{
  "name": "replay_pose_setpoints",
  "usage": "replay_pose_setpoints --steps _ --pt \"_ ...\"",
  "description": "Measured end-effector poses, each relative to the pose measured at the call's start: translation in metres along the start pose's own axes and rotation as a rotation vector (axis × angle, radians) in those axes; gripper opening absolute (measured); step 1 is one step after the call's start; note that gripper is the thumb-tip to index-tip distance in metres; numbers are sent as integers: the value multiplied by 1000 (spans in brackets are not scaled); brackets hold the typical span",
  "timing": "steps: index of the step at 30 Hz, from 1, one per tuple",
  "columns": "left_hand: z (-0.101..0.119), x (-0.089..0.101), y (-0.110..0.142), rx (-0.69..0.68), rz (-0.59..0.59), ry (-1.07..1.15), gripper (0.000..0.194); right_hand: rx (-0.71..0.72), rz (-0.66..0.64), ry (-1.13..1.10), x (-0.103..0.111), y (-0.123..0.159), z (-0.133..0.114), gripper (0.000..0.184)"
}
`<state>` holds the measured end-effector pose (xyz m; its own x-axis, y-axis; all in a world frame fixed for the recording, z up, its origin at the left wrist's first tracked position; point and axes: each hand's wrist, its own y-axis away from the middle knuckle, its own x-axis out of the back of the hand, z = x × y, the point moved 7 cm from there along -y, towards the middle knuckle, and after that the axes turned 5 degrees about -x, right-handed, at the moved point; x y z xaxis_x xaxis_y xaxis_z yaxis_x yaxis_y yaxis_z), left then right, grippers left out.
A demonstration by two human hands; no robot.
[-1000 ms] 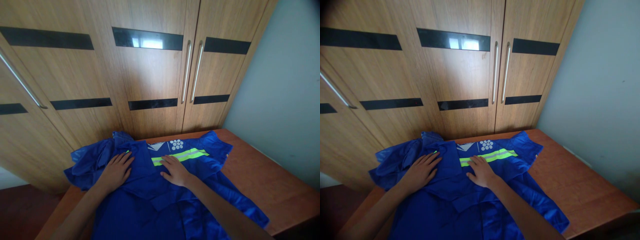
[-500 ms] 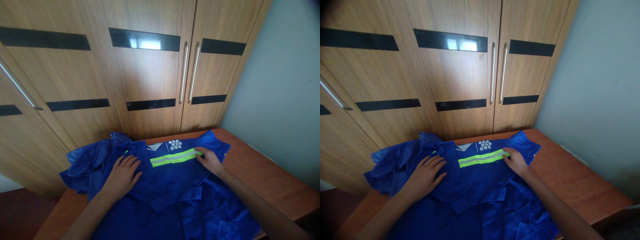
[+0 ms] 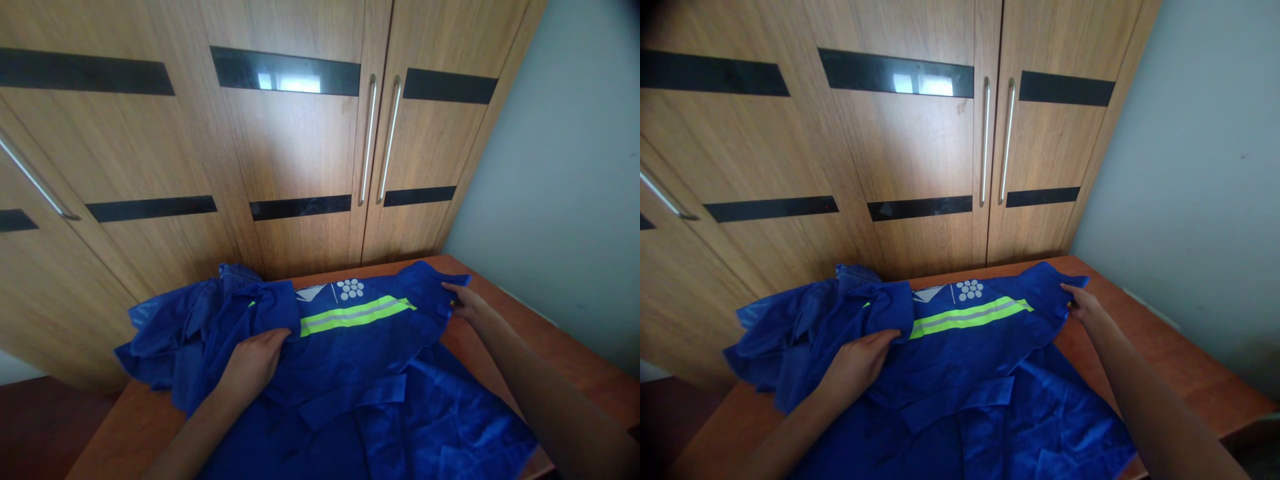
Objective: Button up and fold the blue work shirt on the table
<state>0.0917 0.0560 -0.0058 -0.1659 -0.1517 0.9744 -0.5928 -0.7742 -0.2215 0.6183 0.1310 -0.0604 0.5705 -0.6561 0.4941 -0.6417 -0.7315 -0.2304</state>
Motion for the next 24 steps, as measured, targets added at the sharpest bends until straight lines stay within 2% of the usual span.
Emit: replay_pose_setpoints --steps 3,6,8,10,12,14,15,17,19,21,22,24 --pt "-7 9 16 -46 80 92 37 -143 -126 -204 -9 2 2 4" --pt "0 1 25 -106 -13 106 36 -206 -182 -348 -11 11 -10 9" --pt "7 -6 26 -119 -81 80 36 -184 -226 -408 -13 24 -28 16" --pt "13 -8 25 -112 -113 64 36 -7 -307 -374 -16 47 -57 23" --pt "15 -8 23 -98 -124 72 37 339 -443 -216 -26 86 -92 27" --pt "16 -7 23 -90 -133 90 38 655 -634 0 -43 134 -112 29" --pt "15 -7 23 -87 -138 96 38 738 -729 102 -52 155 -113 31" --pt "14 -8 24 -81 -151 103 38 765 -876 231 -63 179 -106 37" --pt "13 -8 25 -79 -171 108 38 678 -955 214 -66 180 -99 39" --pt "14 -5 25 -86 -192 115 37 558 -971 103 -64 164 -98 42" --pt "16 -2 24 -96 -205 123 36 510 -930 53 -62 150 -100 46" --pt "20 6 17 -120 -213 135 31 494 -754 22 -59 122 -107 49"
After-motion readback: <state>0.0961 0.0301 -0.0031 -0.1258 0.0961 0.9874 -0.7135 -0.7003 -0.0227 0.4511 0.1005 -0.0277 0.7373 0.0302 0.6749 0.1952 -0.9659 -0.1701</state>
